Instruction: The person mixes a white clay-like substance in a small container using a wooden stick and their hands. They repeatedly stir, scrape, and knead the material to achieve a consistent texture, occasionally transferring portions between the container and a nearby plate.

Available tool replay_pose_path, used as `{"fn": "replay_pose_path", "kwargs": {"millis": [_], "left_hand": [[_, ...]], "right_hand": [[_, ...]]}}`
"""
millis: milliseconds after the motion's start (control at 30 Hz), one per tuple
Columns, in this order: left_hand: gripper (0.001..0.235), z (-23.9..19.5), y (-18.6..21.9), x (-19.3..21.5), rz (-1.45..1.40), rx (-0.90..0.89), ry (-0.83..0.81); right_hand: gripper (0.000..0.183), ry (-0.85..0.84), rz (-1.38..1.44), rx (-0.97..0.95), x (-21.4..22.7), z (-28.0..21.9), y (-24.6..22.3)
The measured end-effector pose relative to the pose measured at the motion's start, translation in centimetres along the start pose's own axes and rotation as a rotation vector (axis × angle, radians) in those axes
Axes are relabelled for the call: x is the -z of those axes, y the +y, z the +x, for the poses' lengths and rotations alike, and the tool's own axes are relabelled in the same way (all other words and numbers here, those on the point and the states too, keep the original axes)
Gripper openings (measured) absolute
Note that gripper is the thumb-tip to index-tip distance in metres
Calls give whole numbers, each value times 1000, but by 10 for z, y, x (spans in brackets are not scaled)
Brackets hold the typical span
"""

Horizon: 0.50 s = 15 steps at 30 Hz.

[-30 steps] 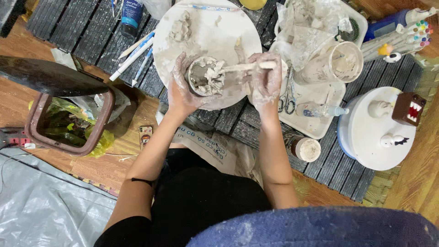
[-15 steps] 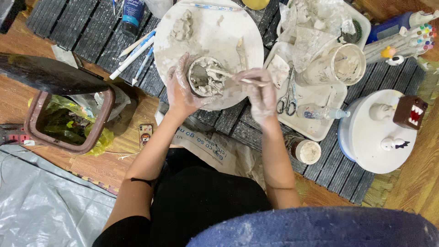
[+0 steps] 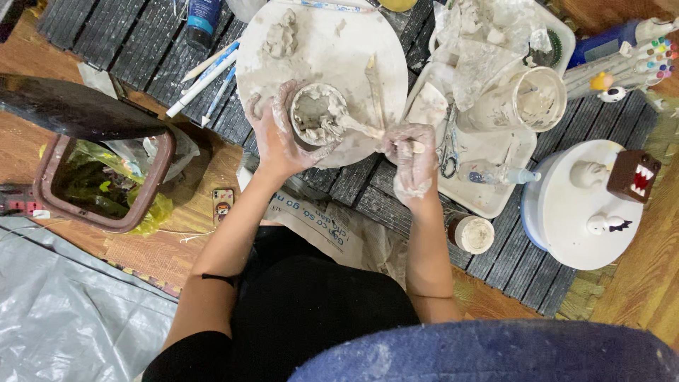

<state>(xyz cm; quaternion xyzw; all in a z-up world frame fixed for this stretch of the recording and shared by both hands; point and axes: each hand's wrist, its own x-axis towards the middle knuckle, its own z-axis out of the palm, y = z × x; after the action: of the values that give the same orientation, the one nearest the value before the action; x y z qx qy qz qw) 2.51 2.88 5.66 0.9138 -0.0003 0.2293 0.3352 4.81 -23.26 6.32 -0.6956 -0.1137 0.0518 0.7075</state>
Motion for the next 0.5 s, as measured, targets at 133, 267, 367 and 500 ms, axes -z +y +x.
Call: {"fn": "replay_pose_path", "kwargs": {"millis": [133,267,367,500], "left_hand": [[100,-1,1,-2,-98,-24,-16],[97,-3,-1,-11,-147,-123,102],[102,-6,-1,-16,-47,-97,115],[98,-12,-2,-20,-103,-133,96]], "right_hand": [[29,-25,121,124,5,1,-12],[29,-9,111,306,10,21,-18],[30,247,317,210,14,34,-25],[33,368,497,130,8,43,-21]]}}
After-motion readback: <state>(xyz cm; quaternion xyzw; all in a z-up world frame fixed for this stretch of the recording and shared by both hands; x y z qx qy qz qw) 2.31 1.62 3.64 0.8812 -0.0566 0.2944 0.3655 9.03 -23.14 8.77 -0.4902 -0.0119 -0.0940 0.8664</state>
